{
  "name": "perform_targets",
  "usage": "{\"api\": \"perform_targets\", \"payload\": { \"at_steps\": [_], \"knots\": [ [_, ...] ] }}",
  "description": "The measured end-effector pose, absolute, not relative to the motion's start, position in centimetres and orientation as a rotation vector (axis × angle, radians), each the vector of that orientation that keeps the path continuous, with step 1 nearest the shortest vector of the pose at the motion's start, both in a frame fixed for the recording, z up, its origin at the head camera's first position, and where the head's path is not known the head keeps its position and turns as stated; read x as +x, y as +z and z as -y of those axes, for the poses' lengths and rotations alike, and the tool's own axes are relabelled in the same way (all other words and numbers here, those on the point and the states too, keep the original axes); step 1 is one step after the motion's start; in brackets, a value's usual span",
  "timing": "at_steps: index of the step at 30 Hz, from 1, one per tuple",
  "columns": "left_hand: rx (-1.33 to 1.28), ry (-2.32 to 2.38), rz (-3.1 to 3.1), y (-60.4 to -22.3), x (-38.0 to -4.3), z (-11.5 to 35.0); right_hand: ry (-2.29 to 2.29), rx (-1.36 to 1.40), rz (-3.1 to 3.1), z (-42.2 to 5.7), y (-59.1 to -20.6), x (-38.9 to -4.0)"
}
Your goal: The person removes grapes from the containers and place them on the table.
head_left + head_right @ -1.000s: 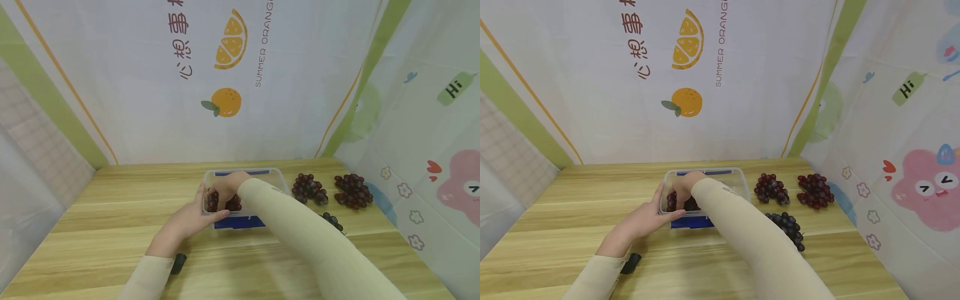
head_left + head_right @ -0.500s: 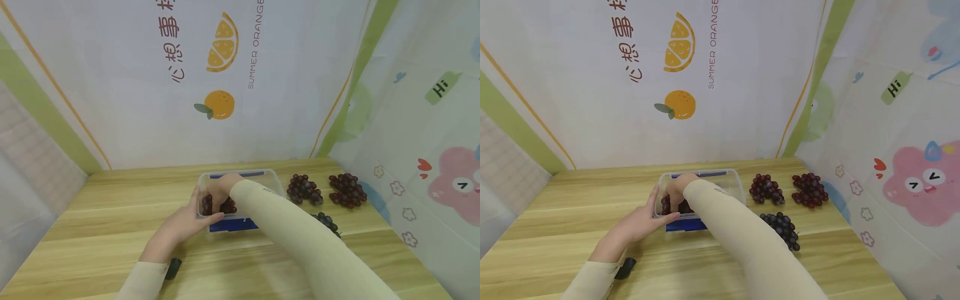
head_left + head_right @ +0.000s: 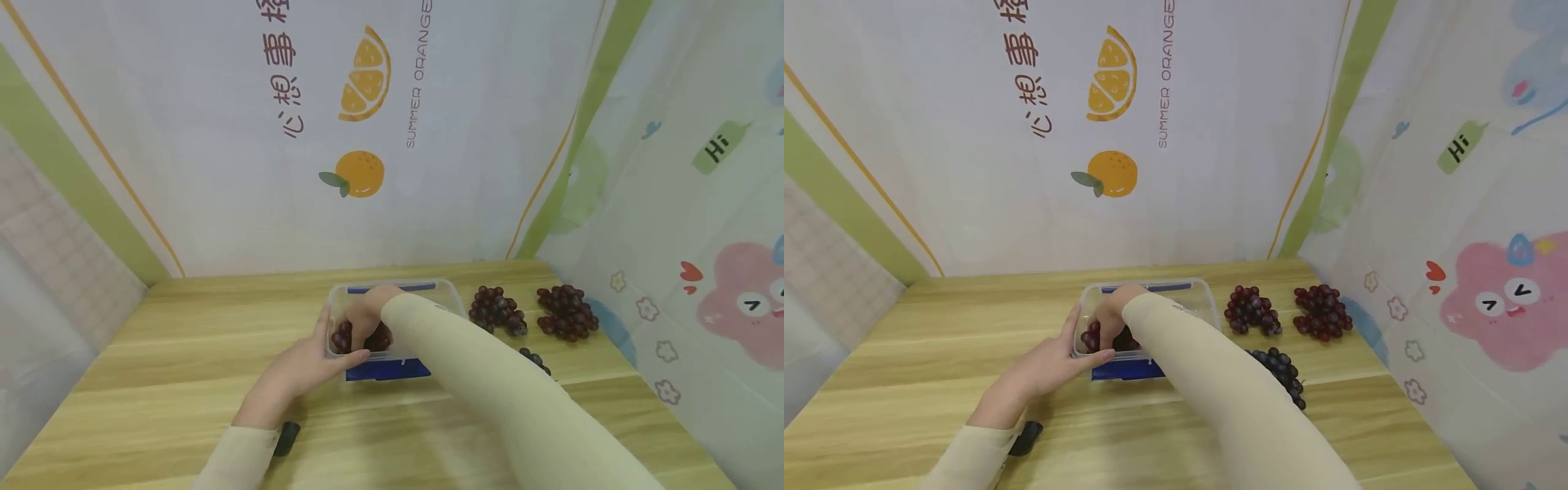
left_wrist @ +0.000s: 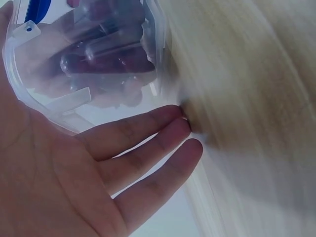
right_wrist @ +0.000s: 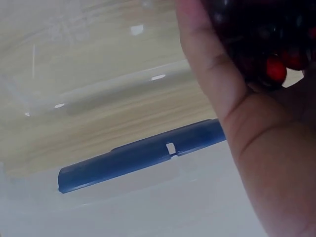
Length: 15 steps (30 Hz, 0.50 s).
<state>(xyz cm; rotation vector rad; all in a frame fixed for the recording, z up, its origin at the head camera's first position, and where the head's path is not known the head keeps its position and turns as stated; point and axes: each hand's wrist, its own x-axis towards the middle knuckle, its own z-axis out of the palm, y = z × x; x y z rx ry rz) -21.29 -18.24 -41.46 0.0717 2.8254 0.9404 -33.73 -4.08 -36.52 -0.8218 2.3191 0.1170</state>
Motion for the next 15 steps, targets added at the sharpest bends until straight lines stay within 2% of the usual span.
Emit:
{"api": "perform_targets", "payload": {
  "at_steps": [8, 15],
  "knots": [
    [0.061, 0.910, -2.838, -41.7, -21.5, 18.1, -0.049, -0.770, -2.331, 2.8, -35.5, -33.4],
    [0.059, 0.892, -2.849, -41.6, -21.3, 18.3, -0.076, -0.843, -2.373, 2.8, -33.3, -32.9]
  ]
}}
